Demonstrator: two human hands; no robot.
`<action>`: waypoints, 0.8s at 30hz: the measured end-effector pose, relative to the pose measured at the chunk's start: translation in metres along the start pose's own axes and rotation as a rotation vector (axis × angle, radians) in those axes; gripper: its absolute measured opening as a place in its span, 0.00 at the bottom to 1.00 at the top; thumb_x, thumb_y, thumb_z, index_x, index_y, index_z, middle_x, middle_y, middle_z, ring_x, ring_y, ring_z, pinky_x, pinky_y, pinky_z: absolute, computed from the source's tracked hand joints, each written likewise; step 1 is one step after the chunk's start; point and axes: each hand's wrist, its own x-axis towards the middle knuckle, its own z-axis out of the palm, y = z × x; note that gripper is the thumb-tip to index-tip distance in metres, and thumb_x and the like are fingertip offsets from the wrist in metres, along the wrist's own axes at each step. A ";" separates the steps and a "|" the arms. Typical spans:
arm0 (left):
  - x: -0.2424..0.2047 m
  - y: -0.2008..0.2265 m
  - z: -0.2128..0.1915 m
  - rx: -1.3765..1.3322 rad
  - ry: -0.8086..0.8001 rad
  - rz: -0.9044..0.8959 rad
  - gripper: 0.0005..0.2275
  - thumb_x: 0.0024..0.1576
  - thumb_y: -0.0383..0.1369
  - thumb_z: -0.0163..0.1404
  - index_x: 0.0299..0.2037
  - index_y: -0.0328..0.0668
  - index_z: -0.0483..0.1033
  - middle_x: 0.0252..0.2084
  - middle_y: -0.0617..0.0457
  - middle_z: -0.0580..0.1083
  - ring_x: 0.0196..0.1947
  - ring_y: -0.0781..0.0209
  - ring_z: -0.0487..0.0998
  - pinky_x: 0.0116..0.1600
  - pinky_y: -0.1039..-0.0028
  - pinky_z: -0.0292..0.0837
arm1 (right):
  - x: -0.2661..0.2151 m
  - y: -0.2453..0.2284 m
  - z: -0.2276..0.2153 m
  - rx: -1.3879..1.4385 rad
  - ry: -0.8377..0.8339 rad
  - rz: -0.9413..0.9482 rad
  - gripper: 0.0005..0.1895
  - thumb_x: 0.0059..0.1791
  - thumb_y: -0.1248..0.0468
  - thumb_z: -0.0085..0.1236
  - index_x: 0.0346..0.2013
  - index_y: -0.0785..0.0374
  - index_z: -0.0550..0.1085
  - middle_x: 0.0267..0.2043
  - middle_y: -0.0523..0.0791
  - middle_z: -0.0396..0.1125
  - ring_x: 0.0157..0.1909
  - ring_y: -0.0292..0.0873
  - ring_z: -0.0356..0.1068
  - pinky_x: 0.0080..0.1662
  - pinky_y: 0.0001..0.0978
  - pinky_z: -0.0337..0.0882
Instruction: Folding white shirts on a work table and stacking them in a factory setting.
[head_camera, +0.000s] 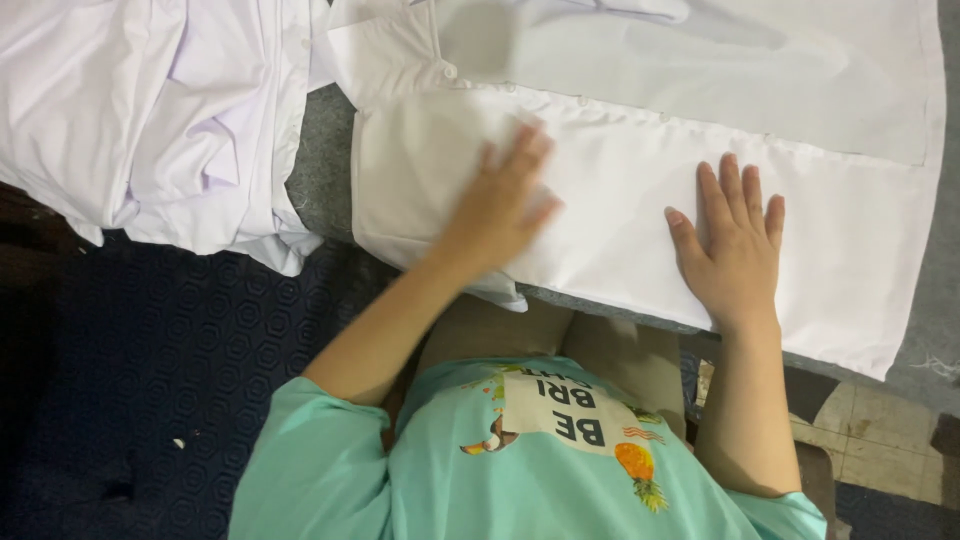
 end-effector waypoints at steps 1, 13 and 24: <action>-0.001 0.005 0.027 -0.037 0.051 0.174 0.28 0.65 0.39 0.50 0.70 0.27 0.58 0.76 0.38 0.54 0.78 0.41 0.50 0.74 0.37 0.44 | 0.000 0.002 0.001 0.001 0.017 -0.010 0.36 0.58 0.43 0.34 0.76 0.59 0.55 0.81 0.50 0.41 0.81 0.54 0.33 0.73 0.57 0.30; -0.025 -0.009 -0.008 0.145 -0.142 -0.081 0.30 0.69 0.52 0.22 0.77 0.44 0.44 0.80 0.51 0.44 0.79 0.55 0.40 0.78 0.57 0.35 | 0.000 0.007 0.001 0.019 0.016 -0.040 0.36 0.58 0.43 0.35 0.76 0.59 0.55 0.81 0.52 0.42 0.81 0.56 0.34 0.73 0.59 0.30; -0.047 -0.082 -0.069 0.211 0.047 -0.501 0.33 0.64 0.58 0.29 0.76 0.50 0.51 0.79 0.57 0.48 0.78 0.51 0.41 0.69 0.32 0.16 | -0.002 0.008 0.000 0.045 0.017 -0.049 0.35 0.58 0.45 0.37 0.76 0.59 0.56 0.81 0.52 0.42 0.81 0.55 0.34 0.73 0.58 0.29</action>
